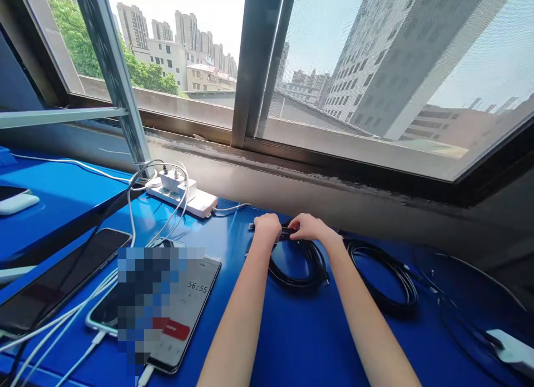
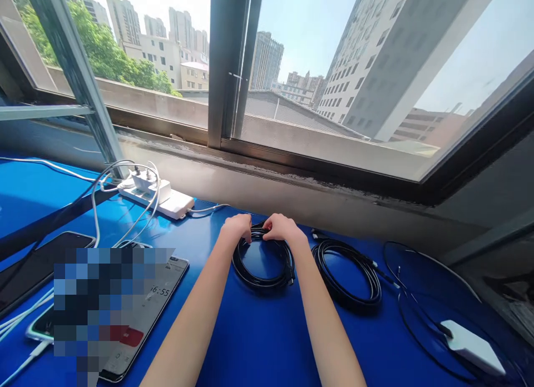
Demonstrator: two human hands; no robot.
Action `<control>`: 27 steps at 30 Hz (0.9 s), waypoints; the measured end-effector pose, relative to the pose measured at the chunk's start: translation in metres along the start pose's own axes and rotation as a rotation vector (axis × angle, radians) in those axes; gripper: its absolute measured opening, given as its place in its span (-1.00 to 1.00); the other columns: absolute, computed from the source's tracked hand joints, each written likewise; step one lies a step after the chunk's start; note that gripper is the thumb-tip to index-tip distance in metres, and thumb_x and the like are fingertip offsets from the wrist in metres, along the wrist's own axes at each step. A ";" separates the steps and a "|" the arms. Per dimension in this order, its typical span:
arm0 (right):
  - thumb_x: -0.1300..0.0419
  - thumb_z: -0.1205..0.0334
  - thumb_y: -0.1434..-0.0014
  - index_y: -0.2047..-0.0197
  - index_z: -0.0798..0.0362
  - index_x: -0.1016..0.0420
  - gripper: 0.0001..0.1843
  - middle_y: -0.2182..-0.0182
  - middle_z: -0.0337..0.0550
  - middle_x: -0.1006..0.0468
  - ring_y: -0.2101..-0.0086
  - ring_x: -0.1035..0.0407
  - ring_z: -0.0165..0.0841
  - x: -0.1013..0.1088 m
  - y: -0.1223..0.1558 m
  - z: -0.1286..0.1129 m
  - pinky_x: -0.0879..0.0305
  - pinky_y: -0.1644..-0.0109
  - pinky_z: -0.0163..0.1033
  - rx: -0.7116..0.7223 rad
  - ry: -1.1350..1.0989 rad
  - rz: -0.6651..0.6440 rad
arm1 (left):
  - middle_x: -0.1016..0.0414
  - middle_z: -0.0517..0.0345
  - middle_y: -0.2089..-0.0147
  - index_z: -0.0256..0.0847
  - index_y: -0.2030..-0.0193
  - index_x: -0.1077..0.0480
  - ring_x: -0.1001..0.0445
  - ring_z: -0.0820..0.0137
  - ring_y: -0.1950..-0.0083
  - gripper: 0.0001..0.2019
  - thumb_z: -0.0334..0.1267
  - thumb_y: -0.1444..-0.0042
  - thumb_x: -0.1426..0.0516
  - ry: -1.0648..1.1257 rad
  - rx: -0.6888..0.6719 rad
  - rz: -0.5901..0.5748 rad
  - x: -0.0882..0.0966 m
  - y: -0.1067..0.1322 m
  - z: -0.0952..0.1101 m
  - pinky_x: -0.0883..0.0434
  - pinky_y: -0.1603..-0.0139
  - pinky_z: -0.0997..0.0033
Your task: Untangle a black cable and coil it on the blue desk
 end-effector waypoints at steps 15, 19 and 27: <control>-0.19 0.28 -0.05 0.19 0.17 -0.56 -0.75 0.50 -0.22 -0.52 0.43 -0.40 -0.43 0.025 0.019 0.009 -0.30 0.29 -0.37 0.223 -0.452 -0.154 | -0.14 0.40 0.68 -0.15 0.58 -0.17 -0.23 0.52 0.72 -0.78 -0.32 -0.06 -0.06 0.076 -0.106 -0.159 0.012 0.031 0.020 -0.15 0.61 0.57; -0.16 0.33 -0.08 0.16 0.18 -0.56 -0.74 0.47 -0.20 -0.53 0.42 -0.39 -0.45 0.022 0.013 0.006 -0.28 0.30 -0.40 0.227 -0.452 -0.101 | -0.22 0.35 0.65 -0.13 0.54 -0.17 -0.23 0.51 0.69 -0.81 -0.29 -0.03 -0.11 0.218 -0.112 -0.096 0.016 0.024 0.009 -0.14 0.61 0.57; -0.22 0.35 -0.05 0.09 0.08 -0.58 -0.68 0.25 -0.09 -0.60 0.22 -0.46 -0.28 0.016 0.004 0.003 -0.29 0.18 -0.32 0.100 -0.304 0.072 | -0.26 0.33 0.60 -0.12 0.47 -0.20 -0.38 0.41 0.56 -0.76 -0.41 0.19 -0.22 0.216 -0.086 0.076 0.023 0.003 -0.018 -0.23 0.59 0.53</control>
Point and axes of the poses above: each hand's wrist, its own y-axis away from the middle knuckle, its own x-axis out of the back of the hand, z = x × y, the point moved 4 cm from there along -y, towards the middle knuckle
